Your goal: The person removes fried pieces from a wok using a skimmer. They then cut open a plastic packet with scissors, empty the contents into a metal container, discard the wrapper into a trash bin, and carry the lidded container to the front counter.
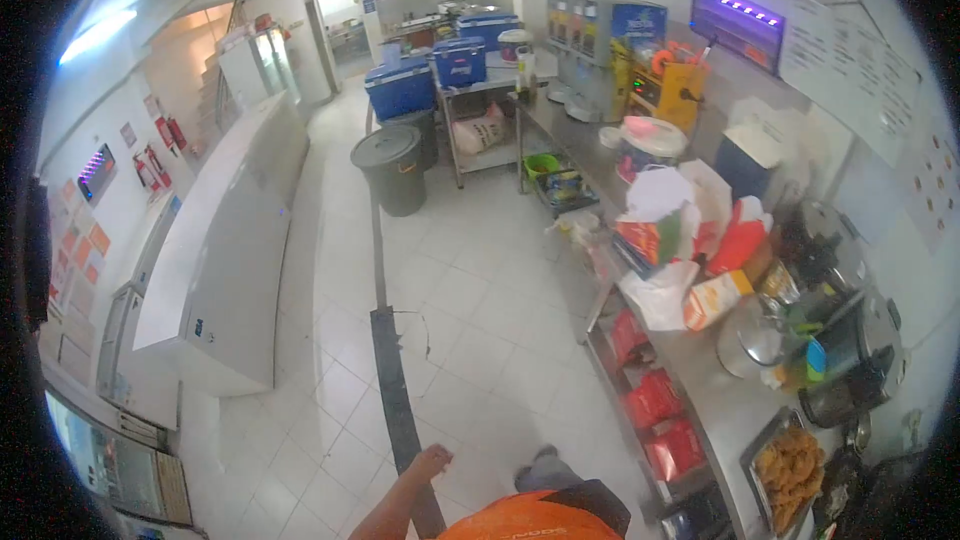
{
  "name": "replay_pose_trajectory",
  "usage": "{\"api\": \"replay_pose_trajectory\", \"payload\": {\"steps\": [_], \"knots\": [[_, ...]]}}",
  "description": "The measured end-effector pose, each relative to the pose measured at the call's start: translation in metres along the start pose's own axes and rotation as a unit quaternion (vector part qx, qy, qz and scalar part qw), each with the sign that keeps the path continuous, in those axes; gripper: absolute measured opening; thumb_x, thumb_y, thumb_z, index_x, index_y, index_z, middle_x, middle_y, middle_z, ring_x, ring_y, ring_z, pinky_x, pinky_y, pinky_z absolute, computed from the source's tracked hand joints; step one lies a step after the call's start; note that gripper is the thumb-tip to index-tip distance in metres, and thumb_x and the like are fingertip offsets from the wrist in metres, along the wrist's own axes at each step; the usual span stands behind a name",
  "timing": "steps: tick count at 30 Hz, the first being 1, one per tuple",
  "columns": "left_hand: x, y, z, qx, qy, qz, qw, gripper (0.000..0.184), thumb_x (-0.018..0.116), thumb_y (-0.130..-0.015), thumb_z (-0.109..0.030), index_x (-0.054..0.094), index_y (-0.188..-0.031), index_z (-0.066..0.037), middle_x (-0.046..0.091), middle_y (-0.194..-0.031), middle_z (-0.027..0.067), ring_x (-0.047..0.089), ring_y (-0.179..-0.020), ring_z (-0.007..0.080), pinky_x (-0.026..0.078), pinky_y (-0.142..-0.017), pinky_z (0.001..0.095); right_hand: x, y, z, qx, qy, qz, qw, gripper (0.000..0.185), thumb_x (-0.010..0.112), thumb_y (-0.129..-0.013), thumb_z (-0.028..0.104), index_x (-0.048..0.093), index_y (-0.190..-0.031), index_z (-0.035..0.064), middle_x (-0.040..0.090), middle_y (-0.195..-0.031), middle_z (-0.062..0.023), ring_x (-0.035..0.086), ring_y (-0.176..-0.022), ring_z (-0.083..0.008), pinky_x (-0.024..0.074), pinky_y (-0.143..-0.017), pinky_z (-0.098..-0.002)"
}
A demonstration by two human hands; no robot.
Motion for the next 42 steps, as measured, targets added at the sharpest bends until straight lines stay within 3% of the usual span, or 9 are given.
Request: {"api": "replay_pose_trajectory", "payload": {"steps": [8, 13, 16, 19, 20, 22, 25, 33, 42], "knots": [[-0.216, -0.107, -0.060, 0.018, 0.057, -0.126, 0.990, 0.027, 0.063, -0.094, -0.028, 0.062, -0.101, -0.002, 0.068, -0.088, 0.0107, 0.066, -0.072, 0.0174, 0.056, -0.066, 0.0322, 0.062, -0.149, 0.225, -0.014, 0.188, 0.255, 0.948, 0.045, 0.071, -0.078, 0.030, 0.067, -0.113, 0.0018, 0.068, -0.110, -0.0169, 0.066, -0.098, -0.0340, 0.0525, -0.082, -0.0474], [-0.273, -0.106, 0.172, -0.116, 0.015, -0.019, 0.993, 0.055, 0.069, -0.085, -0.051, 0.061, -0.111, -0.003, 0.072, -0.090, 0.0101, 0.068, -0.075, 0.0198, 0.053, -0.066, 0.0356, 0.069, -0.244, 0.394, -0.100, 0.438, 0.367, 0.814, 0.045, 0.074, -0.075, 0.032, 0.071, -0.108, 0.0018, 0.070, -0.109, -0.0165, 0.067, -0.097, -0.0336, 0.0529, -0.082, -0.0478], [-0.276, -0.061, 0.204, -0.393, 0.361, -0.046, 0.844, 0.053, 0.070, -0.085, -0.047, 0.059, -0.117, -0.006, 0.071, -0.096, 0.0099, 0.068, -0.077, 0.0228, 0.054, -0.066, 0.0394, 0.073, -0.336, 0.563, -0.183, 0.587, 0.324, 0.719, 0.045, 0.076, -0.073, 0.033, 0.073, -0.106, 0.0017, 0.071, -0.109, -0.0162, 0.068, -0.097, -0.0333, 0.0532, -0.081, -0.0480], [-0.312, -0.090, 0.197, -0.413, 0.394, -0.090, 0.816, 0.051, 0.069, -0.086, -0.044, 0.059, -0.118, -0.006, 0.071, -0.097, 0.0097, 0.069, -0.078, 0.0233, 0.054, -0.066, 0.0399, 0.121, -0.492, 0.770, -0.400, 0.503, 0.205, 0.738, 0.038, 0.061, -0.088, 0.032, 0.069, -0.109, 0.0013, 0.065, -0.118, -0.0195, 0.064, -0.101, -0.0376, 0.0503, -0.085, -0.0506], [-0.324, -0.105, 0.198, -0.418, 0.403, -0.095, 0.808, 0.050, 0.069, -0.086, -0.043, 0.059, -0.118, -0.006, 0.071, -0.097, 0.0097, 0.069, -0.079, 0.0235, 0.054, -0.066, 0.0401, 0.073, -0.438, 0.889, -0.426, 0.302, 0.120, 0.845, 0.037, 0.064, -0.088, 0.030, 0.063, -0.112, 0.0018, 0.069, -0.106, -0.0149, 0.067, -0.096, -0.0273, 0.0520, -0.077, -0.0407], [-0.360, -0.142, 0.200, -0.421, 0.418, -0.105, 0.799, 0.049, 0.069, -0.086, -0.041, 0.058, -0.119, -0.007, 0.071, -0.098, 0.0096, 0.069, -0.079, 0.0239, 0.054, -0.066, 0.0404, 0.087, -0.462, 0.986, -0.260, -0.036, 0.226, 0.938, 0.035, 0.064, -0.089, 0.024, 0.060, -0.119, 0.0056, 0.070, -0.103, -0.0094, 0.067, -0.092, -0.0182, 0.0510, -0.071, -0.0340], [-0.445, -0.208, 0.200, -0.412, 0.427, -0.111, 0.797, 0.047, 0.068, -0.086, -0.038, 0.058, -0.120, -0.007, 0.071, -0.099, 0.0095, 0.069, -0.080, 0.0245, 0.054, -0.066, 0.0410, 0.127, -0.489, 1.083, -0.364, 0.002, 0.256, 0.895, 0.037, 0.065, -0.088, 0.020, 0.059, -0.122, 0.0076, 0.070, -0.099, -0.0047, 0.065, -0.088, -0.0123, 0.0499, -0.066, -0.0293], [-0.809, -0.473, 0.213, -0.325, 0.307, -0.138, 0.884, 0.043, 0.067, -0.087, -0.030, 0.057, -0.122, -0.008, 0.070, -0.102, 0.0092, 0.070, -0.083, 0.0260, 0.054, -0.066, 0.0423, 0.200, -0.623, 0.988, -0.208, 0.433, 0.332, 0.812, 0.031, 0.062, -0.088, 0.038, 0.070, -0.089, 0.0090, 0.068, -0.079, -0.0106, 0.066, -0.071, -0.0222, 0.0498, -0.058, -0.0398], [-1.165, -0.817, 0.043, -0.127, 0.310, -0.272, 0.902, 0.027, 0.060, -0.092, -0.017, 0.056, -0.117, -0.007, 0.068, -0.102, 0.0083, 0.069, -0.086, 0.0192, 0.052, -0.063, 0.0321, 0.168, -0.741, 1.171, 0.150, 0.169, 0.316, 0.921, 0.037, 0.067, -0.087, 0.041, 0.069, -0.102, 0.0080, 0.069, -0.091, -0.0080, 0.065, -0.077, -0.0217, 0.0518, -0.063, -0.0386]]}}
Point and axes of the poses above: each hand's wrist, its own y-axis away from the middle knuckle, its own x-axis out of the palm, z = x × y, the point moved 10 cm from there along -y, towards the middle knuckle
